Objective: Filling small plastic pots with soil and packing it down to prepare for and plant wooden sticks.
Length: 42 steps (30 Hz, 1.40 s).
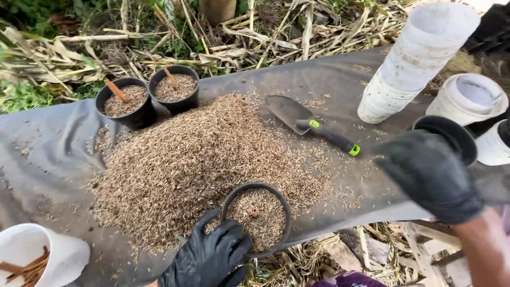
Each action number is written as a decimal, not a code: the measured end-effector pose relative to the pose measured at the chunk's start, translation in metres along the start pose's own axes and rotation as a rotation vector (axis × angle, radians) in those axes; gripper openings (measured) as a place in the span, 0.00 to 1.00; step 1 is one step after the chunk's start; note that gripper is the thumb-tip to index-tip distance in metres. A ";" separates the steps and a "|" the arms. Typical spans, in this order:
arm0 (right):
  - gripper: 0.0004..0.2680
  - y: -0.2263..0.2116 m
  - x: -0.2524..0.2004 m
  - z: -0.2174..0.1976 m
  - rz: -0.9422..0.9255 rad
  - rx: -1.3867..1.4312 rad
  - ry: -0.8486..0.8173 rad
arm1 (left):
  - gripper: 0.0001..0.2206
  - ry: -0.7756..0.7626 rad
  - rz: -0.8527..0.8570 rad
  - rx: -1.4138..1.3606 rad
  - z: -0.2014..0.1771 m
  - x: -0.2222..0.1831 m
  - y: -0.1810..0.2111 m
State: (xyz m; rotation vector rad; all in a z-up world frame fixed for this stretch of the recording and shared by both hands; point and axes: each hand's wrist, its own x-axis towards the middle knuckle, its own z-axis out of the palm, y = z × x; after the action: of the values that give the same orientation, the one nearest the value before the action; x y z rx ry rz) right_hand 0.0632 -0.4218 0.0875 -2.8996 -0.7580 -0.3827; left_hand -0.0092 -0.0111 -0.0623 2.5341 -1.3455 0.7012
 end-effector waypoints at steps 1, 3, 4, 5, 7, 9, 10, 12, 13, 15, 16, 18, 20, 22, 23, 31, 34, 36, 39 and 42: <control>0.09 0.007 -0.005 -0.012 0.192 -0.032 -0.095 | 0.19 0.039 0.009 0.000 0.001 -0.002 -0.001; 0.11 0.058 -0.037 -0.001 0.374 -0.056 -0.188 | 0.24 0.073 0.007 0.006 -0.008 0.002 -0.001; 0.11 0.096 -0.067 0.027 0.335 -0.136 -0.039 | 0.17 0.046 -0.005 -0.001 -0.016 0.006 0.000; 0.18 0.126 -0.103 0.054 0.294 -0.212 0.113 | 0.09 0.020 -0.018 -0.010 -0.023 0.009 0.001; 0.17 0.097 -0.094 0.043 0.274 -0.237 0.123 | 0.12 -0.008 -0.015 -0.030 -0.027 0.011 0.000; 0.15 0.061 -0.081 0.039 0.265 -0.261 0.131 | 0.15 -0.039 -0.005 -0.058 -0.026 0.012 -0.001; 0.12 0.039 -0.074 0.040 0.269 -0.224 0.084 | 0.15 -0.020 -0.001 -0.057 -0.025 0.013 0.000; 0.10 -0.003 -0.057 0.050 0.269 -0.181 0.043 | 0.16 -0.003 0.002 -0.048 -0.027 0.017 -0.001; 0.11 -0.025 -0.047 0.058 0.083 0.016 0.008 | 0.14 0.026 0.021 -0.058 -0.031 0.020 -0.002; 0.13 -0.062 -0.032 0.069 -0.107 0.226 -0.013 | 0.13 0.047 0.043 -0.059 -0.038 0.027 -0.003; 0.18 -0.080 -0.027 0.071 -0.297 0.225 0.051 | 0.15 -0.054 0.064 -0.113 -0.043 0.030 -0.003; 0.23 -0.105 -0.014 0.076 -0.495 0.230 0.120 | 0.18 -0.160 0.076 -0.159 -0.051 0.035 -0.004; 0.32 -0.121 0.001 0.083 -0.615 0.081 0.175 | 0.16 -0.123 0.095 -0.180 -0.059 0.042 -0.006; 0.35 -0.119 0.008 0.099 -0.632 0.058 0.131 | 0.20 -0.150 0.042 -0.168 -0.059 0.041 -0.008; 0.38 -0.119 0.012 0.107 -0.646 0.028 0.081 | 0.24 -0.170 -0.009 -0.162 -0.059 0.041 -0.008; 0.38 -0.119 0.025 0.109 -0.697 0.159 0.097 | 0.34 -0.150 0.002 -0.132 -0.052 0.035 -0.014; 0.37 -0.117 0.033 0.108 -0.733 0.220 0.122 | 0.34 -0.136 -0.022 -0.122 -0.055 0.039 -0.014; 0.37 -0.117 0.036 0.106 -0.751 0.212 0.122 | 0.34 -0.140 -0.041 -0.143 -0.055 0.039 -0.014; 0.38 -0.117 0.040 0.102 -0.733 0.262 0.094 | 0.37 -0.204 -0.068 -0.135 -0.054 0.042 -0.014; 0.36 -0.117 0.040 0.103 -0.753 0.274 0.085 | 0.33 -0.163 -0.053 -0.154 -0.060 0.048 -0.014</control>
State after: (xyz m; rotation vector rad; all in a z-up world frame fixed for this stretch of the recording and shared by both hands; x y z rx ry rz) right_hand 0.0609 -0.2836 0.0053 -2.2341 -1.7148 -0.4160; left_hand 0.0056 -0.0152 0.0144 2.5378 -1.3193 0.3721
